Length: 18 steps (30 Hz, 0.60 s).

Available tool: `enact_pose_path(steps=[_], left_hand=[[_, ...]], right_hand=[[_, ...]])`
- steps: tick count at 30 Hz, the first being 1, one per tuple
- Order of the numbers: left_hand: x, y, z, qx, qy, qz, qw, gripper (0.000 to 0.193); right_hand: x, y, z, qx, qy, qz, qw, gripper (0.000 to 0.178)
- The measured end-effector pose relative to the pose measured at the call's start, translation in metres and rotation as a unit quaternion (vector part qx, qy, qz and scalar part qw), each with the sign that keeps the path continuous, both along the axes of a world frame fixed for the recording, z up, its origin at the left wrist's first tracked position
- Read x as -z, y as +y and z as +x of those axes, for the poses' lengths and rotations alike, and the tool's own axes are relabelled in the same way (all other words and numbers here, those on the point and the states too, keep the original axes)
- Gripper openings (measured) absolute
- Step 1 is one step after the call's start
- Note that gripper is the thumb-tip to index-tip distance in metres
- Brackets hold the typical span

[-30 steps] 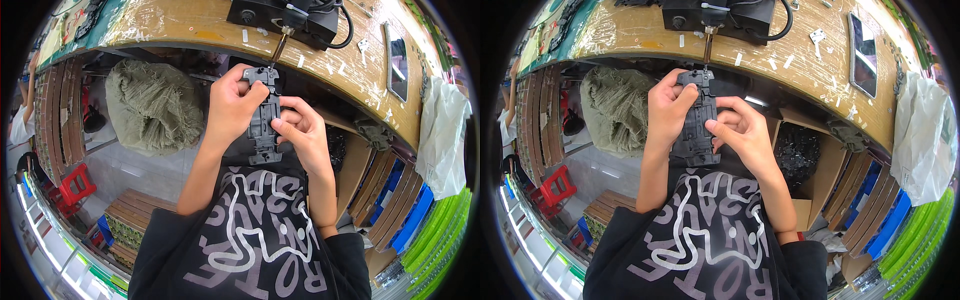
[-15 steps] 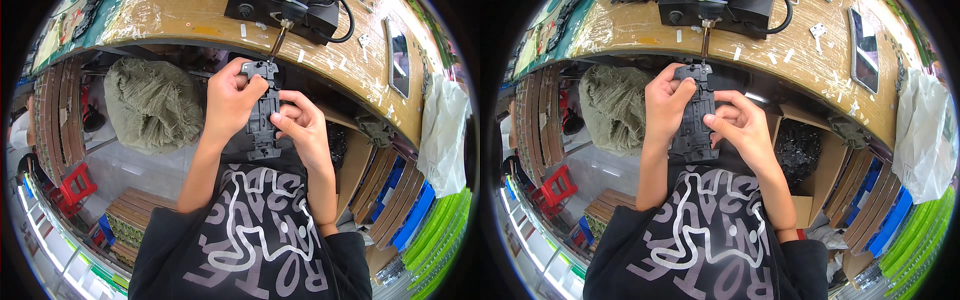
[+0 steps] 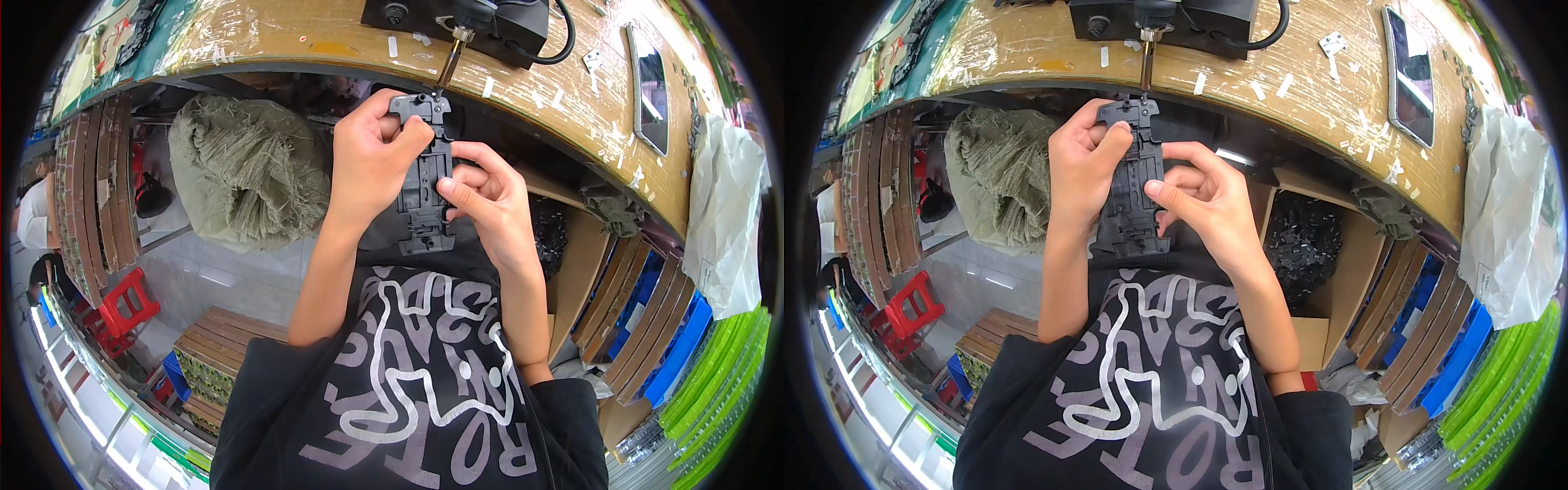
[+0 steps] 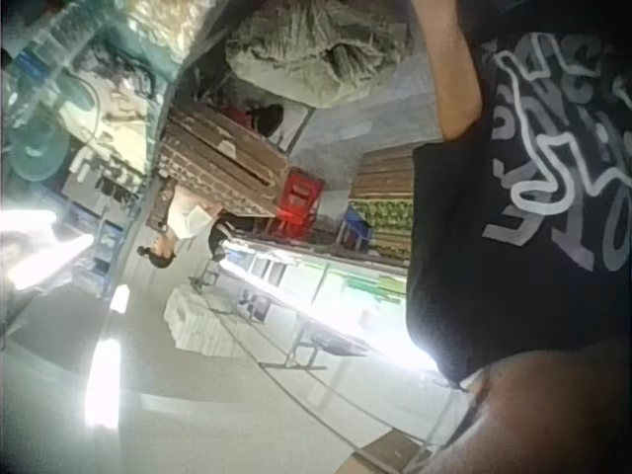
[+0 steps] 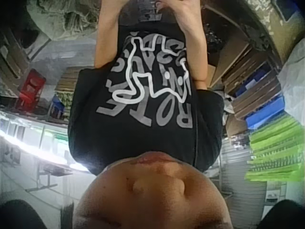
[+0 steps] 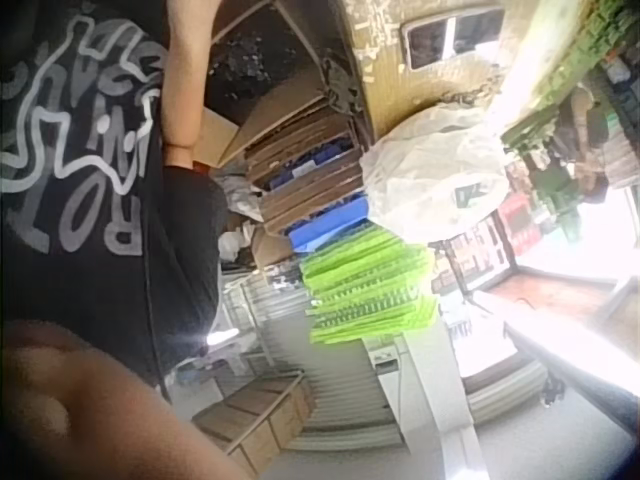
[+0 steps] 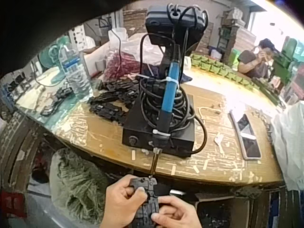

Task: The person repeatedly picks up black plastic housing components and inserts small white pins into them. They then place the components under a stationary tool on the table to press or secure the pins, before setting the finished pieces aside. The process is repeated for multiple units throughout the clip.

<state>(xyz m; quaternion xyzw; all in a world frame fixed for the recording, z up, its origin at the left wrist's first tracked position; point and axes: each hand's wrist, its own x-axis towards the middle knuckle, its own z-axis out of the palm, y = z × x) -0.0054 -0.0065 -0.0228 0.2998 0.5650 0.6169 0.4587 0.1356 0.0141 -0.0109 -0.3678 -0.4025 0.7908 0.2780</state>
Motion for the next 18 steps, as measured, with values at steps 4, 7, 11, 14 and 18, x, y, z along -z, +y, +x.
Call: enact_pose_path(steps=[4,7,11,14,18], left_hand=[[0.0002,0.0025,-0.0006,-0.007,-0.022,-0.017,1.000,0.008],[0.0003,0.0038,-0.0013,-0.007,-0.015,-0.017,1.000,0.007],[-0.0016,0.0044,-0.0010,-0.004,-0.019,-0.008,1.000,0.007],[-0.0036,0.0039,-0.0004,-0.009,-0.016,-0.008,1.000,0.008],[-0.0053,0.0043,-0.0004,-0.014,-0.017,-0.013,1.000,0.009]], right_hand=[[0.0016,0.0024,-0.0021,0.000,0.005,-0.007,1.000,0.028],[0.0035,0.0027,-0.0027,0.006,0.008,-0.005,1.000,0.027],[0.0000,0.0036,-0.0035,0.009,0.007,0.002,1.000,0.028],[-0.0010,0.0033,-0.0032,0.011,0.013,-0.001,1.000,0.028],[-0.0011,0.0033,-0.0034,0.013,0.020,-0.001,1.000,0.028]])
